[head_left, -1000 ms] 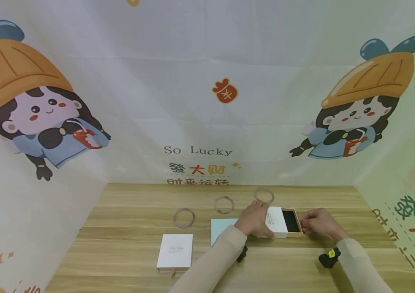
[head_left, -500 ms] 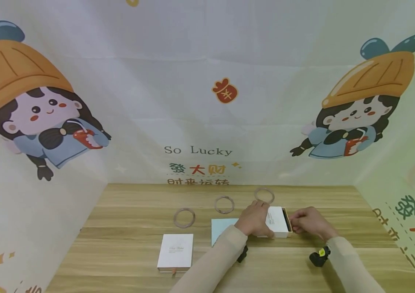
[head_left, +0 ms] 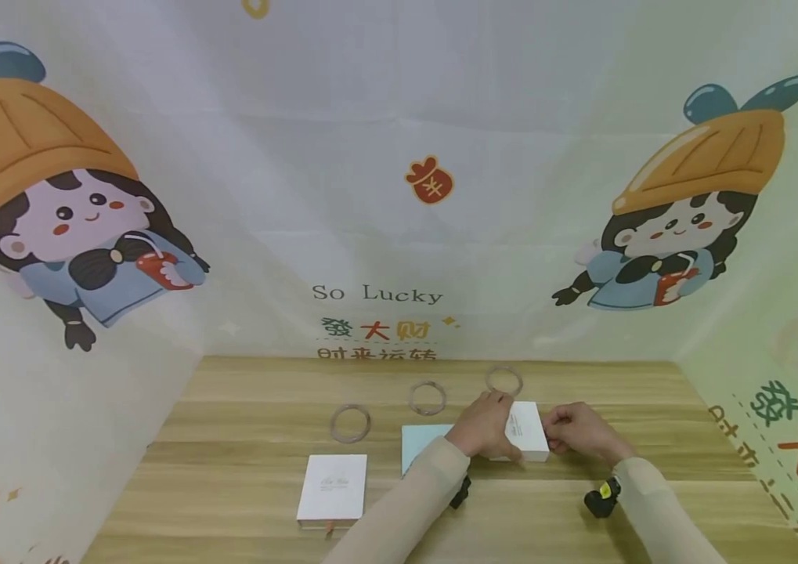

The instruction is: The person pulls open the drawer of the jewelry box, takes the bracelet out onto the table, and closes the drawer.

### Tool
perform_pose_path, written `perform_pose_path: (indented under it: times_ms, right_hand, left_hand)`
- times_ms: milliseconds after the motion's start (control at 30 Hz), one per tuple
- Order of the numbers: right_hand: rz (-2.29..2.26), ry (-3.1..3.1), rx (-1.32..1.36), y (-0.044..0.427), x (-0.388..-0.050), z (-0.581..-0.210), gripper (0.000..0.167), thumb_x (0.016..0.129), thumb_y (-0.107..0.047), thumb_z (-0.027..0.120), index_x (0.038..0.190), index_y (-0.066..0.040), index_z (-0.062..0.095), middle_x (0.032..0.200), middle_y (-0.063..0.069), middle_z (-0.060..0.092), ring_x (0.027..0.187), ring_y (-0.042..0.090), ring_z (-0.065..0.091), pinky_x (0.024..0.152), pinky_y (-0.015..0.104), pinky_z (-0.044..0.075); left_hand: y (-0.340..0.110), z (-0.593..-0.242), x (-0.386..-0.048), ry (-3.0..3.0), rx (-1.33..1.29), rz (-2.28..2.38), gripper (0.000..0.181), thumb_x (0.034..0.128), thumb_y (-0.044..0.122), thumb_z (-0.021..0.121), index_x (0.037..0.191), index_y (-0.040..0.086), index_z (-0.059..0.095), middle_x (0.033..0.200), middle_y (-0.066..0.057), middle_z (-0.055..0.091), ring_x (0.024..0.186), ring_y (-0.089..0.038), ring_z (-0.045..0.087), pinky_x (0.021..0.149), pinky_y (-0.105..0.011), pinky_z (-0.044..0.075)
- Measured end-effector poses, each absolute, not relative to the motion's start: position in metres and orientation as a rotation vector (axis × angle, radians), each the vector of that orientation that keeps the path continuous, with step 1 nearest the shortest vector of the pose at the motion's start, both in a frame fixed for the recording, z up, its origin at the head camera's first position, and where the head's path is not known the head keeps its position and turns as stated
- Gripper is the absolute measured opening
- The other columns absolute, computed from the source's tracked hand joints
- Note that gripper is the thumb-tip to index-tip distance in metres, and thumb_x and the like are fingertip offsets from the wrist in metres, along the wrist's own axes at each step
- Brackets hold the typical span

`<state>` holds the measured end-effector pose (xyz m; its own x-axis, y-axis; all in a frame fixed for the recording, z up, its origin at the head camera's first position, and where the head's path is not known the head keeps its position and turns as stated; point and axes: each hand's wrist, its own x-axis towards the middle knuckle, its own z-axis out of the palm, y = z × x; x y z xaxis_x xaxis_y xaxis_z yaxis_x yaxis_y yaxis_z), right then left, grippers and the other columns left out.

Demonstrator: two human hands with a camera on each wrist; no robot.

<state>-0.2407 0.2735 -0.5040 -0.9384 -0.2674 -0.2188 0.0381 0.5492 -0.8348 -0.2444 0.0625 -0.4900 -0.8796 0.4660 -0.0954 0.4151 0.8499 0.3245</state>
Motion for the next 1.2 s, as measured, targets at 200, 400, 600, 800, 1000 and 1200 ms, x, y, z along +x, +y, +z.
perform_pose_path:
  times_ms: [200,400,600,800,1000,1200]
  right_hand:
    - [-1.278,2.497,-0.262,0.275,-0.240,-0.498,0.022,0.098,-0.009,0.061,0.110,0.008,0.068,0.095,0.012,0.072,0.079,0.018,0.069,0.069,0.034,0.061]
    - [-1.147,2.646,-0.340,0.281,-0.245,-0.483,0.035,0.097,-0.020,0.067,0.125,0.000,0.067,0.111,0.014,0.072,0.094,0.022,0.068,0.076,0.035,0.058]
    - [-1.090,2.628,-0.568,0.289,-0.257,-0.469,0.054,0.093,-0.020,0.074,0.140,0.002,0.057,0.133,0.027,0.063,0.116,0.039,0.064,0.092,0.048,0.057]
    - [-1.015,2.532,-0.656,0.289,-0.266,-0.465,0.061,0.088,-0.020,0.080,0.140,0.003,0.057,0.140,0.025,0.060,0.123,0.046,0.059,0.097,0.055,0.055]
    - [-0.962,2.487,-0.743,0.281,-0.274,-0.470,0.054,0.086,-0.016,0.083,0.133,0.001,0.064,0.127,0.020,0.070,0.117,0.040,0.065,0.098,0.054,0.054]
    - [-1.024,2.479,-0.678,0.278,-0.273,-0.474,0.049,0.082,-0.010,0.084,0.126,0.002,0.067,0.119,0.018,0.074,0.112,0.035,0.070,0.093,0.044,0.059]
  left_hand:
    - [0.056,-0.490,-0.244,2.830,0.713,0.501,0.107,0.0722,0.053,0.090,0.156,0.009,0.040,0.156,-0.005,0.047,0.145,-0.020,0.042,0.118,-0.030,0.039]
    - [0.052,-0.486,-0.242,2.864,0.633,0.658,0.110,0.0723,0.060,0.087,0.157,0.010,0.038,0.162,-0.013,0.037,0.150,-0.026,0.034,0.118,-0.037,0.041]
    - [0.048,-0.480,-0.229,2.794,0.330,0.951,0.101,0.0777,0.056,0.085,0.152,0.001,0.043,0.152,-0.019,0.044,0.137,-0.031,0.048,0.108,-0.043,0.050]
    - [0.045,-0.480,-0.213,2.745,0.207,1.119,0.080,0.0760,0.040,0.091,0.130,-0.007,0.055,0.115,-0.017,0.063,0.096,-0.025,0.062,0.082,-0.038,0.056]
    - [0.047,-0.484,-0.206,2.745,0.216,1.213,0.052,0.0744,0.023,0.093,0.106,-0.002,0.061,0.086,-0.006,0.060,0.070,-0.015,0.051,0.058,-0.026,0.044]
    - [0.051,-0.486,-0.209,2.805,0.245,1.197,0.041,0.0707,0.017,0.095,0.094,-0.002,0.067,0.080,-0.004,0.061,0.064,-0.012,0.049,0.054,-0.022,0.042]
